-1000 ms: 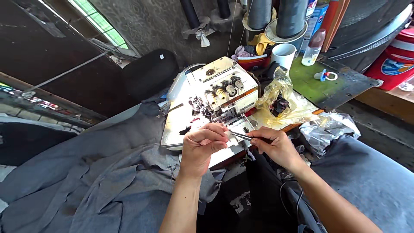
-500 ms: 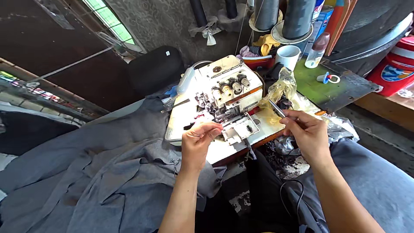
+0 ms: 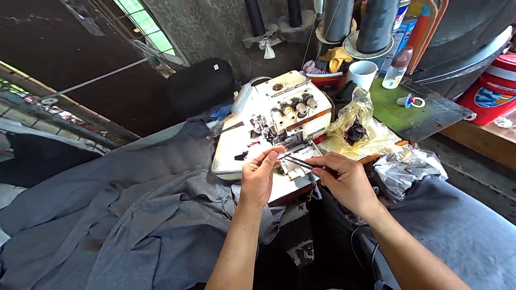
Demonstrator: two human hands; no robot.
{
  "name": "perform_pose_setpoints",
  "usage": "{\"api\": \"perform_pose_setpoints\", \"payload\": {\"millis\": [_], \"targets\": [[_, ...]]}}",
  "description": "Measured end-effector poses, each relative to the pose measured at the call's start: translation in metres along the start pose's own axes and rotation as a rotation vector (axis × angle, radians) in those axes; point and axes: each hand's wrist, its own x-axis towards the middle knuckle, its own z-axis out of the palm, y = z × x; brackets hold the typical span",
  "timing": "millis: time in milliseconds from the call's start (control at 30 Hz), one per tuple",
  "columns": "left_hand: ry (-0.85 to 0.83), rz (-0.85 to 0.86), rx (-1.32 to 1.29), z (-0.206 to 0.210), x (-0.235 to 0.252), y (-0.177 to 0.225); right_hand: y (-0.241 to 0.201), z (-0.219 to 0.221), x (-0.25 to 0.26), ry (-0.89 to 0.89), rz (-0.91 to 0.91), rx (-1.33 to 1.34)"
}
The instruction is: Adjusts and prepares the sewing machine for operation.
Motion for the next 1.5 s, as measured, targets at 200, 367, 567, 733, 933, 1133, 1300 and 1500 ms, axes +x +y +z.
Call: {"api": "perform_pose_setpoints", "payload": {"millis": [200,367,567,733,933,1133,1300,1500], "targets": [[-0.024,-0.023,-0.073,-0.004,-0.001,-0.002,-0.001,0.007,0.005,-0.013,-0.001,0.014],[-0.073,-0.024,-0.103,-0.008,-0.002,-0.003,-0.002,0.011,0.008,-0.008,0.011,0.023],[-0.043,-0.079,-0.081,-0.014,0.0,0.002,0.007,0.012,0.011,0.074,-0.024,-0.014],[0.105,0.176,0.373,-0.045,0.017,0.013,0.031,-0.013,0.022,0.203,0.036,-0.126],[0.359,0.286,0.741,-0.092,0.06,-0.013,0.047,0.01,0.036,0.174,0.017,-0.325],[0.312,0.145,1.093,-0.103,0.065,-0.005,0.056,0.056,0.053,0.05,-0.018,-0.482],[0.22,-0.048,1.156,-0.101,0.078,0.008,0.057,0.076,0.065,0.006,-0.036,-0.528],[-0.013,0.187,1.299,-0.093,0.09,0.002,0.059,0.091,0.073,0.03,-0.163,-0.623]]}}
